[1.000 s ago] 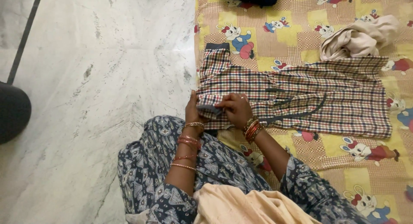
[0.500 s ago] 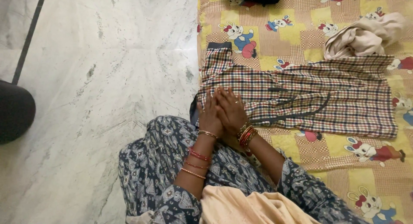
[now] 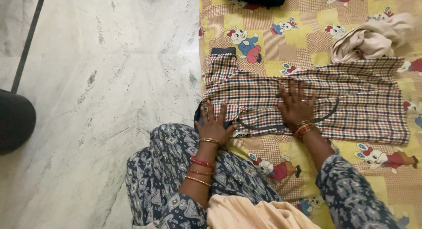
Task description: The person sits on the floor beside a bed and folds a plaid shirt, unfolding it, aligning the sleeves, and smoothing it flat before folding it into a compact shape. The person then picks up a light-colored garment, lays it out, and folds and smooths it on the bed.
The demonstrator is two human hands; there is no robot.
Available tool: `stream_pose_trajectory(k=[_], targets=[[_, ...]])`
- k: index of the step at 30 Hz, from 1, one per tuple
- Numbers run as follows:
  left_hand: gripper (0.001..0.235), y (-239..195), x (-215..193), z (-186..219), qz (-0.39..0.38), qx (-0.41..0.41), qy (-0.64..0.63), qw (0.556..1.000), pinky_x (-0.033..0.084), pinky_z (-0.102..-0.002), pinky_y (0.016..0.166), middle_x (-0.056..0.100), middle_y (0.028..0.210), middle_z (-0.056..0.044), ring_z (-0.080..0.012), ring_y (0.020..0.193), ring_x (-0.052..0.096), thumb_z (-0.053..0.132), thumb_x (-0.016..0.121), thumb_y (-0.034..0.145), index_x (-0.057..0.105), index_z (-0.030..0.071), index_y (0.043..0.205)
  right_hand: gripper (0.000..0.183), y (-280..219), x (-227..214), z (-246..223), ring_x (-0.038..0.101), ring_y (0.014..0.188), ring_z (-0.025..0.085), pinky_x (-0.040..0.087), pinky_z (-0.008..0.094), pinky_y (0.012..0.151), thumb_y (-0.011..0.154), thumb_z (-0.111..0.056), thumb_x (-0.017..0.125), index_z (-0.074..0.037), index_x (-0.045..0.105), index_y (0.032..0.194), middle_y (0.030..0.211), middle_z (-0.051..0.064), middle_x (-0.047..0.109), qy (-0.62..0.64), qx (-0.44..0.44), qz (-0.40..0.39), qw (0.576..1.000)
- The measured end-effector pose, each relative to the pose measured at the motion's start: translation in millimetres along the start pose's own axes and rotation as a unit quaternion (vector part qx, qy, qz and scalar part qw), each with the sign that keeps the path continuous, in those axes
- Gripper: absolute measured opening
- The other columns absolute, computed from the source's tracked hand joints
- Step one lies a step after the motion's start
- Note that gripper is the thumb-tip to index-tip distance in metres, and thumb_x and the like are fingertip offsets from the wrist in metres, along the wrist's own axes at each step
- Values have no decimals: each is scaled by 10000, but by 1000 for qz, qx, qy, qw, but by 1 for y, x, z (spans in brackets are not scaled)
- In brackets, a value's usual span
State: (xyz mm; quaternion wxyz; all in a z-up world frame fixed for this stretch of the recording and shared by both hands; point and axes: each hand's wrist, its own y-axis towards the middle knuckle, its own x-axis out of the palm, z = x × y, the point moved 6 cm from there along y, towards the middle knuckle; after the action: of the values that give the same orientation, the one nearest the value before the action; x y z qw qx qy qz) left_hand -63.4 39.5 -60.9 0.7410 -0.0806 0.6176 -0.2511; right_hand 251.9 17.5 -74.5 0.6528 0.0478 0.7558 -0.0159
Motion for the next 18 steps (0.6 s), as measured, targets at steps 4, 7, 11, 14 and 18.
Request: stream_pose_trajectory(k=[4,7,11,14,18], targets=[[763,8,-10,-3,63,0,-91,994,138,-796,1129,60,1714,-157,-429,1556,64,753,419,969,183,437,1622,637,-7,-6,81,47,1589,384,27,699,1211,1039,-553,266,-343,213,1638,1732,125,73,38,75,31,996],[537,20,-17,-12,173,-2,-113,978,254,-764,1120,415,1589,-101,-351,1497,338,498,587,986,487,353,1493,681,-4,0,104,33,1582,380,12,736,1173,1018,-562,285,-306,198,1643,1727,155,60,33,154,19,987],[475,10,-36,-8,274,31,-152,949,426,-601,1055,546,1378,-115,-348,1271,502,354,756,884,605,221,1315,718,-2,2,29,19,1589,419,16,724,1207,1056,-575,318,-235,190,1676,1725,196,66,44,183,106,976],[343,15,-31,-9,187,1,-101,977,476,-520,1026,647,1220,-22,-305,1194,564,316,759,925,638,216,1230,743,-7,7,-79,19,1589,442,56,701,1225,1050,-489,468,-182,190,1667,1719,236,51,93,26,141,985],[380,8,-46,-12,212,-43,-184,959,503,-512,944,569,1205,-95,-345,1154,550,358,827,848,650,190,1139,739,-16,28,-145,-40,1590,382,62,729,1197,1016,-670,373,-319,216,1647,1728,152,-11,92,-138,60,984]])
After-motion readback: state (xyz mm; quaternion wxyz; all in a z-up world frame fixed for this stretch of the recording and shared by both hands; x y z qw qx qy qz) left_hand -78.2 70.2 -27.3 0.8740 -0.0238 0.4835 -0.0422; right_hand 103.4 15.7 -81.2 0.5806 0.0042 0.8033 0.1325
